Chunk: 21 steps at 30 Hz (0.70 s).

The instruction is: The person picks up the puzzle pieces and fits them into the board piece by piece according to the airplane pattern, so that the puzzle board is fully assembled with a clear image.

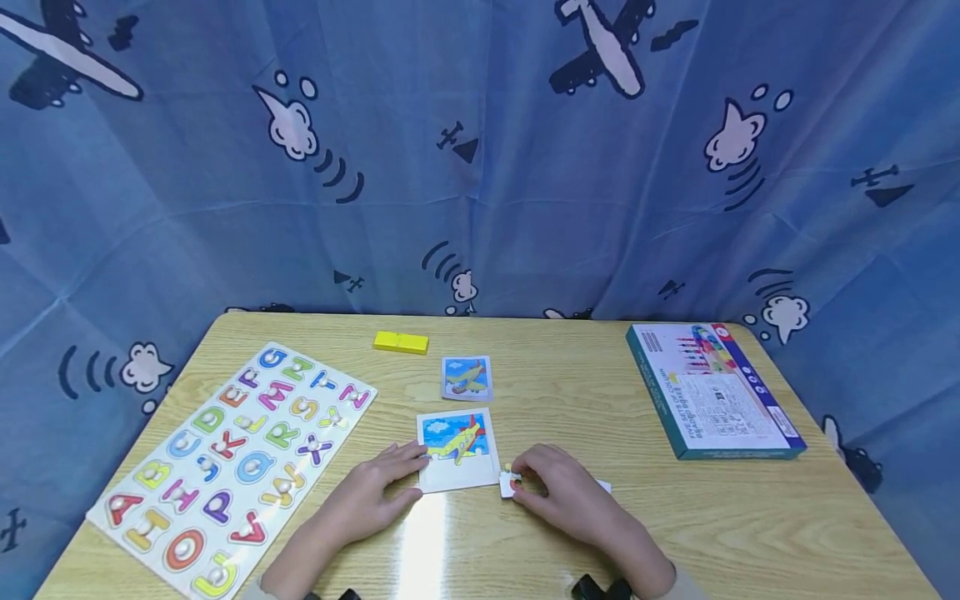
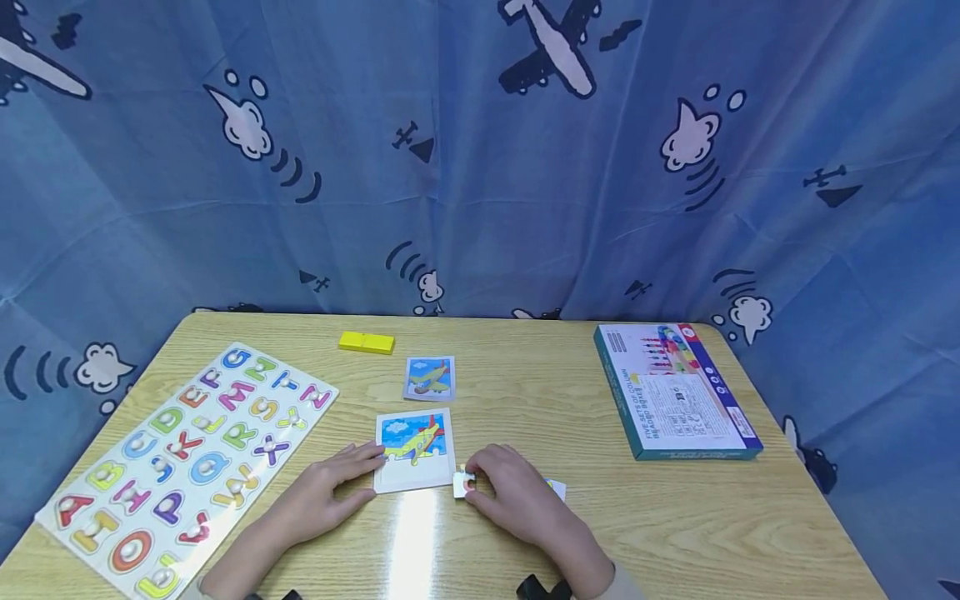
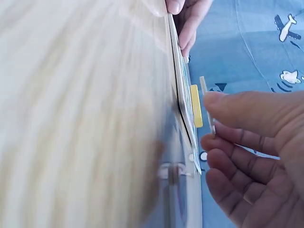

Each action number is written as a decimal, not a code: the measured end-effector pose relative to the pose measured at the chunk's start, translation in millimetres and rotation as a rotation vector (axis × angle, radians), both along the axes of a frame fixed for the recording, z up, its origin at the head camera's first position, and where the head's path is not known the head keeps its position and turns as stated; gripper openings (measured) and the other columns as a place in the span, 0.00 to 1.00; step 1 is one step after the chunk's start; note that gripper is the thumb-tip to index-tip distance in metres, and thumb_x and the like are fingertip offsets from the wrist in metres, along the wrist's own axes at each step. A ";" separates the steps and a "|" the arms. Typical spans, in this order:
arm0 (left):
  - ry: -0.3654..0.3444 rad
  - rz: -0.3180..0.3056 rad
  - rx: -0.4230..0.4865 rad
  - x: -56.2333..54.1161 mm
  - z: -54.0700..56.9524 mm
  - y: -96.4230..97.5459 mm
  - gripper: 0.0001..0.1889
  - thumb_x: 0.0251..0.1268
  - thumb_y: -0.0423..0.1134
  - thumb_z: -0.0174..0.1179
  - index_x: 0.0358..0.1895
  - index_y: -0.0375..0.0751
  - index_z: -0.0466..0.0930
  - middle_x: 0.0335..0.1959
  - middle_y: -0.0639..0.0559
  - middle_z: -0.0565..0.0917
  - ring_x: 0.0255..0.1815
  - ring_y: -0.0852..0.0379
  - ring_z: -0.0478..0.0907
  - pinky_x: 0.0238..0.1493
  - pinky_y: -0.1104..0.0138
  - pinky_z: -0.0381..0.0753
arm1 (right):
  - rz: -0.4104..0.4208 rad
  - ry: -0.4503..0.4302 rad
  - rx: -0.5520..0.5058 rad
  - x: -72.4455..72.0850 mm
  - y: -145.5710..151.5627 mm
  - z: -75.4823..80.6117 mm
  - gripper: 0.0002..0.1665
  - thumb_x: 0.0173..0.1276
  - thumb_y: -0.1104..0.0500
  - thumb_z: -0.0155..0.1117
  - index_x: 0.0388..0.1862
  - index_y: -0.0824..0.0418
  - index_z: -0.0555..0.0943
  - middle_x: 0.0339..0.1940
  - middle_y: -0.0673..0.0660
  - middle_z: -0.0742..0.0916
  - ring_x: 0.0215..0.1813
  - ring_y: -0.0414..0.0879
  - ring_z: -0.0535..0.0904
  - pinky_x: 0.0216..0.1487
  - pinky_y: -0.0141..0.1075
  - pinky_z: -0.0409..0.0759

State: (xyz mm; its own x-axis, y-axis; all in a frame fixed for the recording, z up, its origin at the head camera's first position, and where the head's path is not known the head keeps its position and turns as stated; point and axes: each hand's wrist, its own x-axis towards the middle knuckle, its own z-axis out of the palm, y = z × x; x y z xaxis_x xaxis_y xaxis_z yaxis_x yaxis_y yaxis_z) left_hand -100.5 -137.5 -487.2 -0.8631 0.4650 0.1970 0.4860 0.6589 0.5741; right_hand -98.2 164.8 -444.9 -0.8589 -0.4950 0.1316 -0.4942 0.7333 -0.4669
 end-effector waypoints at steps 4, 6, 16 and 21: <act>-0.013 -0.002 -0.001 0.4 0.3 -0.2 0.21 0.62 0.45 0.62 0.59 0.47 0.79 0.65 0.56 0.74 0.68 0.53 0.68 0.70 0.56 0.66 | 0.026 0.009 -0.006 -2.4 -10.5 1.7 0.10 0.61 0.55 0.67 0.41 0.53 0.80 0.39 0.43 0.82 0.44 0.36 0.75 0.46 0.35 0.80; -0.016 -0.004 0.000 0.6 0.1 -0.3 0.21 0.62 0.45 0.62 0.59 0.47 0.78 0.65 0.56 0.74 0.68 0.53 0.68 0.70 0.56 0.65 | 0.040 0.010 -0.008 -3.9 -17.0 2.6 0.09 0.62 0.55 0.67 0.41 0.53 0.81 0.39 0.44 0.83 0.45 0.37 0.75 0.47 0.35 0.80; -0.017 -0.009 0.018 0.3 -1.2 -1.2 0.21 0.63 0.46 0.61 0.59 0.48 0.79 0.65 0.57 0.74 0.68 0.54 0.67 0.71 0.56 0.65 | 0.151 0.043 -0.019 -16.0 -53.5 0.1 0.10 0.63 0.54 0.66 0.40 0.56 0.82 0.39 0.47 0.84 0.46 0.41 0.78 0.48 0.34 0.81; -0.021 -0.013 0.019 -0.3 -0.8 -1.2 0.21 0.64 0.47 0.60 0.59 0.48 0.78 0.65 0.57 0.73 0.69 0.52 0.67 0.70 0.55 0.65 | 0.166 0.047 0.006 -22.2 -67.0 -2.0 0.11 0.63 0.53 0.66 0.41 0.56 0.82 0.41 0.48 0.84 0.47 0.40 0.78 0.51 0.34 0.80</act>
State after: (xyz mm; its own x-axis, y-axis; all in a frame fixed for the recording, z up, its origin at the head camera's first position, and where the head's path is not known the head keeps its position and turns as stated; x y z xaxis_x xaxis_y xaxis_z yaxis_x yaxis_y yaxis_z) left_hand -100.8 -138.7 -488.0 -0.8610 0.4726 0.1880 0.4823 0.6414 0.5966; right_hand -120.4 97.9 -447.0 -0.7582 -0.6305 0.1662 -0.6299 0.6423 -0.4367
